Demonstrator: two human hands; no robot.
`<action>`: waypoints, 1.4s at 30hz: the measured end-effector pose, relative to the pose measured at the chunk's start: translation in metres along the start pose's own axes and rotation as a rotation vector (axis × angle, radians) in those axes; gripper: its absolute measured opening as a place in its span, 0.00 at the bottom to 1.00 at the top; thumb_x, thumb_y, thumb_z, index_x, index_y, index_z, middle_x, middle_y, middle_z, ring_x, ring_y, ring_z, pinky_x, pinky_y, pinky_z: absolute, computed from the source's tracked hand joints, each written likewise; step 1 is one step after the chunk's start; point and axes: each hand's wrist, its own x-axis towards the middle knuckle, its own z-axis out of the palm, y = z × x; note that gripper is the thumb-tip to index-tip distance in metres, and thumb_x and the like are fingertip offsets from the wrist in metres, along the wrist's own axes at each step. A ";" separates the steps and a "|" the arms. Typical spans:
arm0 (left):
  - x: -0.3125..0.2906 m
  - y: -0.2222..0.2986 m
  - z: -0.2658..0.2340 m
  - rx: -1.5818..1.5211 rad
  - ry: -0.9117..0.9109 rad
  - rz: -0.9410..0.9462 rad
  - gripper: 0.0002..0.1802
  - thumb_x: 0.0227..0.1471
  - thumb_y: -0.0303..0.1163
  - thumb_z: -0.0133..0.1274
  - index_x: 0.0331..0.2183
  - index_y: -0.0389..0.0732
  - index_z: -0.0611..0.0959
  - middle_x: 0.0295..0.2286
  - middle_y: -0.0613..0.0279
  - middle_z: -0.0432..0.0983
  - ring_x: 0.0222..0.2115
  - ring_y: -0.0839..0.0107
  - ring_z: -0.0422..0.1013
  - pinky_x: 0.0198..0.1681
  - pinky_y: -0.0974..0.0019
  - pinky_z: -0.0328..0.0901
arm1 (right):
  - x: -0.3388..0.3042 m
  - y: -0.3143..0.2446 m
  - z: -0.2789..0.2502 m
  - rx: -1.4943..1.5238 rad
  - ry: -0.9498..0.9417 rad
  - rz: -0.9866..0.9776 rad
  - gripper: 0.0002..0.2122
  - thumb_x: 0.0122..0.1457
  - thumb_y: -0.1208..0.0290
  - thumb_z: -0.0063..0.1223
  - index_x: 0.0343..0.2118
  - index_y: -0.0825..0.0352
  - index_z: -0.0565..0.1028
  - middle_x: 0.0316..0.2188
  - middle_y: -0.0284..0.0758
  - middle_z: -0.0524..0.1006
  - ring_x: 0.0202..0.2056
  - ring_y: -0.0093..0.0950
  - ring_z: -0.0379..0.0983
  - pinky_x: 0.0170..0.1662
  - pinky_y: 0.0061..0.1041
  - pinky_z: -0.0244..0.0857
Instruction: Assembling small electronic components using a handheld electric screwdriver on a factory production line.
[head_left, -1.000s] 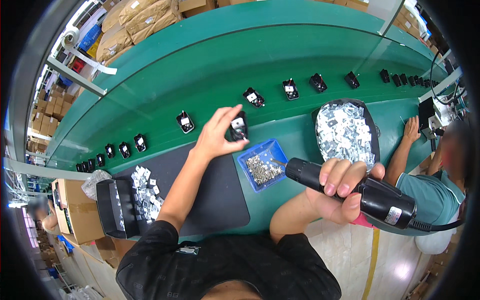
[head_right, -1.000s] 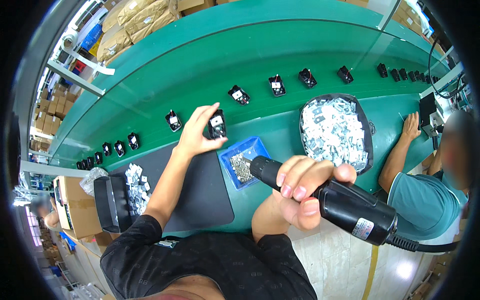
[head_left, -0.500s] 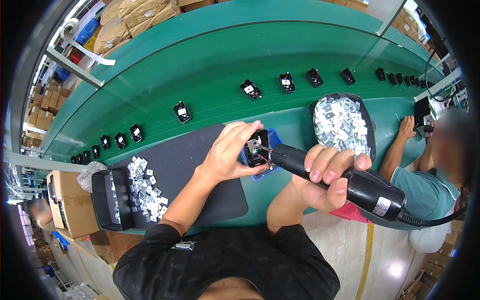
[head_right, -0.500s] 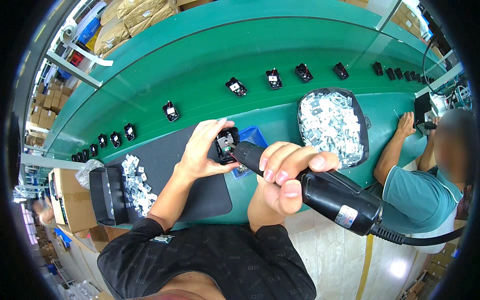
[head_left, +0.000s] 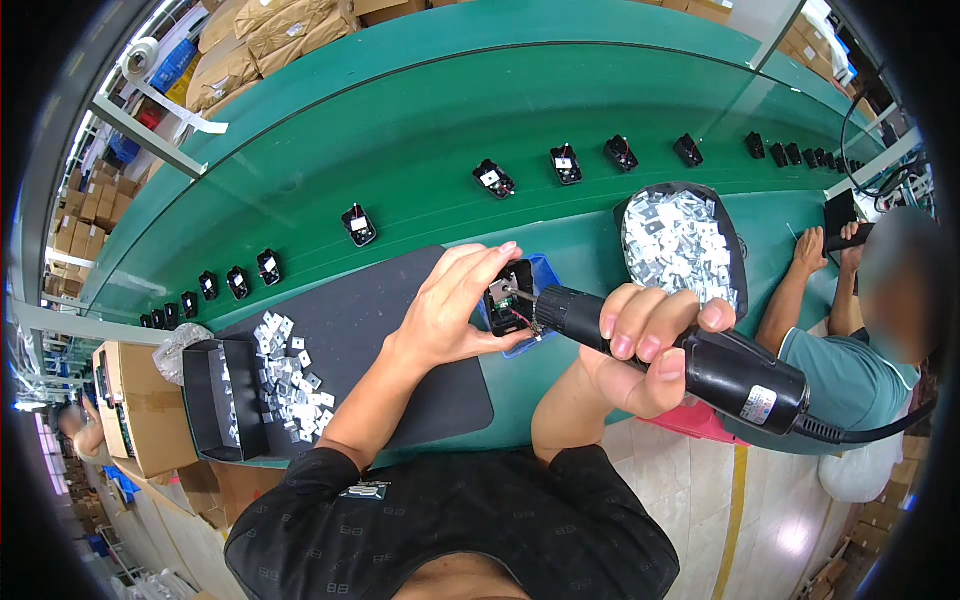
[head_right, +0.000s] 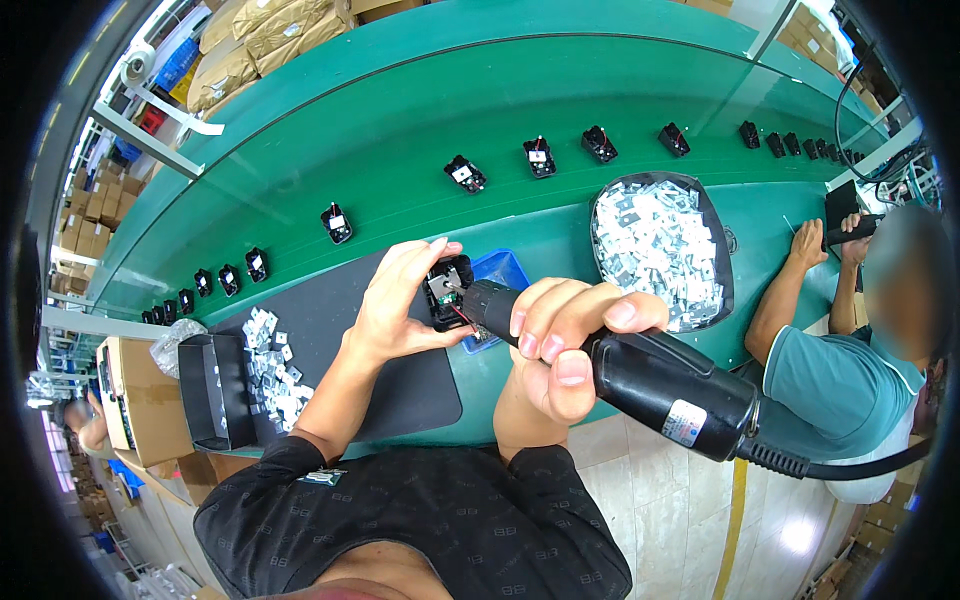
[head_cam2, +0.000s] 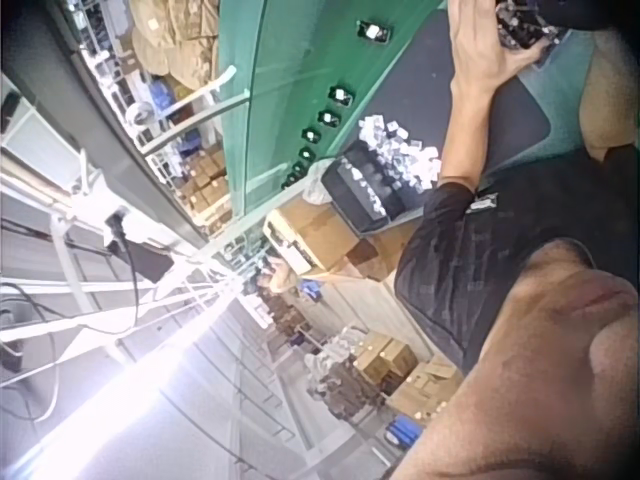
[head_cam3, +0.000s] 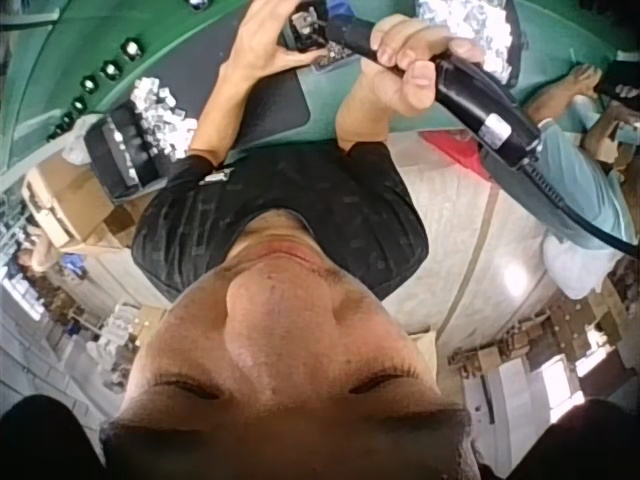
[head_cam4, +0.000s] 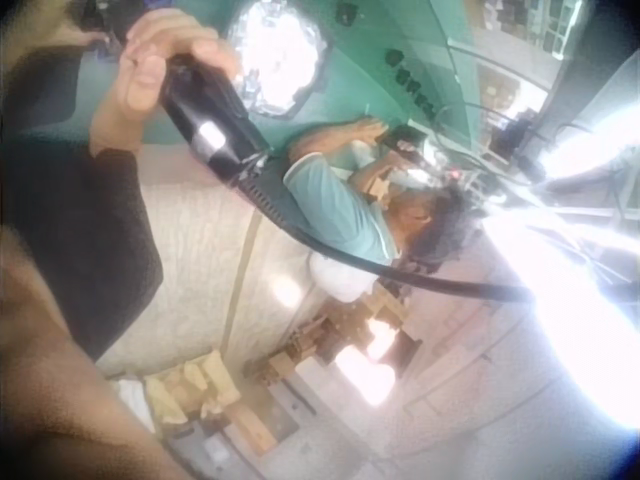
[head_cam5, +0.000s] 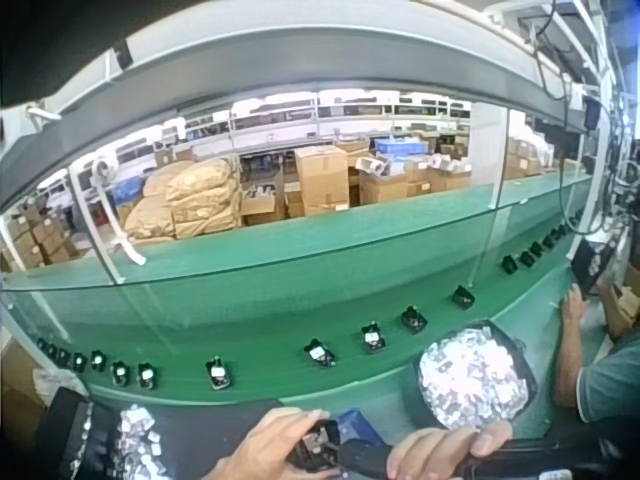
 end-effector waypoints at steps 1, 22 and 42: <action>0.000 0.000 0.000 0.004 0.000 0.000 0.50 0.23 0.35 0.69 0.51 0.35 0.65 0.41 0.51 0.72 0.41 0.56 0.69 0.46 0.58 0.62 | 0.000 0.000 0.000 0.003 0.004 0.013 0.17 0.46 0.78 0.51 0.39 0.64 0.60 0.18 0.32 0.66 0.15 0.24 0.64 0.20 0.24 0.63; 0.006 0.007 0.001 0.000 -0.016 -0.036 0.51 0.21 0.34 0.69 0.51 0.36 0.65 0.39 0.57 0.73 0.38 0.60 0.69 0.43 0.61 0.63 | 0.006 -0.005 -0.008 -0.026 -0.124 0.013 0.18 0.50 0.75 0.49 0.43 0.65 0.59 0.20 0.31 0.66 0.17 0.23 0.64 0.23 0.23 0.61; 0.008 0.008 -0.004 -0.256 -0.112 -0.050 0.50 0.22 0.37 0.69 0.50 0.34 0.66 0.39 0.54 0.73 0.38 0.60 0.70 0.42 0.62 0.65 | 0.016 -0.006 -0.025 0.154 -0.257 0.110 0.21 0.49 0.75 0.52 0.46 0.64 0.58 0.20 0.30 0.68 0.16 0.23 0.66 0.21 0.23 0.64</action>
